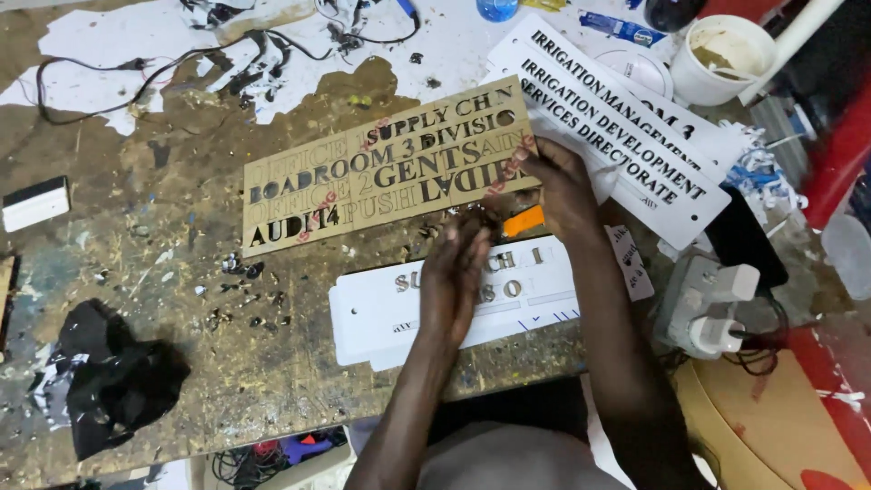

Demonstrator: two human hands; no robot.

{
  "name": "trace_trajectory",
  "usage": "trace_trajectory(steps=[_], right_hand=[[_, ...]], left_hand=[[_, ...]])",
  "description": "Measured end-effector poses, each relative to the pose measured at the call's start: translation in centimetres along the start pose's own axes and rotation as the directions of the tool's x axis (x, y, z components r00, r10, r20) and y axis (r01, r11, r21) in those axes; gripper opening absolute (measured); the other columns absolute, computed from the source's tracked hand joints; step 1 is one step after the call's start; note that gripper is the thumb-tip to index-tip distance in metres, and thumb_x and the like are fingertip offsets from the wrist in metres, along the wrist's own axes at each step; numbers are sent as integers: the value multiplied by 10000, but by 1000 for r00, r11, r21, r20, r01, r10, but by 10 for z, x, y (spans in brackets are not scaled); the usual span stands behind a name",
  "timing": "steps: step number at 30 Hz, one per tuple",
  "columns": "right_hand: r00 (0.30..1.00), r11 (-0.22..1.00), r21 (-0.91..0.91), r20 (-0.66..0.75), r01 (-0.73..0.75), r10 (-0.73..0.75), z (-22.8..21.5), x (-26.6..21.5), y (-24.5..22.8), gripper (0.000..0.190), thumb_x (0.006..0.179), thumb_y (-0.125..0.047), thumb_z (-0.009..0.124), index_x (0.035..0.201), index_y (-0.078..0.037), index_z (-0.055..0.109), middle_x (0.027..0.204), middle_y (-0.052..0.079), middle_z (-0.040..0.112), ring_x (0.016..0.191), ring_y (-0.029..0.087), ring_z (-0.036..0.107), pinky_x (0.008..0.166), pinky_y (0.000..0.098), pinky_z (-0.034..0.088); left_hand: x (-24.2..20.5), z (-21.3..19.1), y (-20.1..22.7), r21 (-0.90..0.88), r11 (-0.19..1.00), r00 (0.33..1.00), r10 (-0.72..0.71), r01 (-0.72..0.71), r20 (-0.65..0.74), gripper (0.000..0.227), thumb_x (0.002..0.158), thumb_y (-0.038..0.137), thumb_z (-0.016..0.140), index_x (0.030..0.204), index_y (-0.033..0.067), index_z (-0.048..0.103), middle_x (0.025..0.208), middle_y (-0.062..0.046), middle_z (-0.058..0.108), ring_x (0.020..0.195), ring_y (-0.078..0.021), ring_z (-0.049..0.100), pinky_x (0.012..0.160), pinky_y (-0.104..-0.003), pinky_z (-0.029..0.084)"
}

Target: A person aligns a stencil containing cut-out letters onto a base board and presses them down to prepare a sign.

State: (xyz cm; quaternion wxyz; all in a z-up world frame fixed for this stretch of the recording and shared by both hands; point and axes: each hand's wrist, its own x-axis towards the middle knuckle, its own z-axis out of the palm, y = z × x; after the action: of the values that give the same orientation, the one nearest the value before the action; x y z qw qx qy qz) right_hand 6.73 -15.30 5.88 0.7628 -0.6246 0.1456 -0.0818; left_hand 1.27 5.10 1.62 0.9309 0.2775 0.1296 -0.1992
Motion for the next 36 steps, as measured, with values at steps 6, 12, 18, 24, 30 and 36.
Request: trace_trajectory(steps=[6,12,18,24,30,36], right_hand=[[997,987,143,-19,72,-70,-5,-30,19,397,1053,-178,815,1392,12,739,1129,88,702,954,230,826,667,450,756],[990,989,48,15,141,-142,-33,-45,38,392,1005,-102,847,1374,-14,749,1127,118,777,983,198,791,794,422,728],[977,976,-79,73,205,-199,-39,-54,25,581,1001,-34,771,1552,13,596,1135,201,774,961,258,797,780,430,726],[984,962,-212,93,170,-153,-30,-73,8,588,959,-65,775,1492,-38,528,1038,191,816,808,209,754,664,349,677],[987,957,-243,63,156,-145,-39,-74,37,609,914,53,719,1482,-27,515,991,215,825,759,179,700,598,313,589],[979,953,-225,87,201,-186,-31,-85,35,563,940,31,740,1451,2,506,959,199,762,830,218,720,653,316,598]], left_hand=[[70,13,-42,-168,952,964,238,-256,-122,812,1024,224,877,1602,36,339,1782,-298,384,1609,-477,459,1305,-691,365],[41,4,-36,-105,947,952,298,-304,-66,188,961,16,889,1064,-55,749,925,-85,648,868,-255,753,839,-535,660],[-5,30,20,117,931,938,346,-345,13,287,912,51,934,1138,-58,794,989,-130,736,1030,-213,717,988,-537,606],[7,4,19,195,910,927,340,-366,157,648,921,17,898,1528,66,675,1360,-158,790,1283,-319,754,1166,-560,587],[30,-51,3,290,888,930,308,-357,200,710,953,59,886,1610,98,619,1434,-159,778,1327,-344,742,1204,-567,583],[18,-59,19,399,825,911,312,-401,270,652,962,61,863,1571,41,634,1396,-207,784,1274,-336,752,1148,-530,619]])
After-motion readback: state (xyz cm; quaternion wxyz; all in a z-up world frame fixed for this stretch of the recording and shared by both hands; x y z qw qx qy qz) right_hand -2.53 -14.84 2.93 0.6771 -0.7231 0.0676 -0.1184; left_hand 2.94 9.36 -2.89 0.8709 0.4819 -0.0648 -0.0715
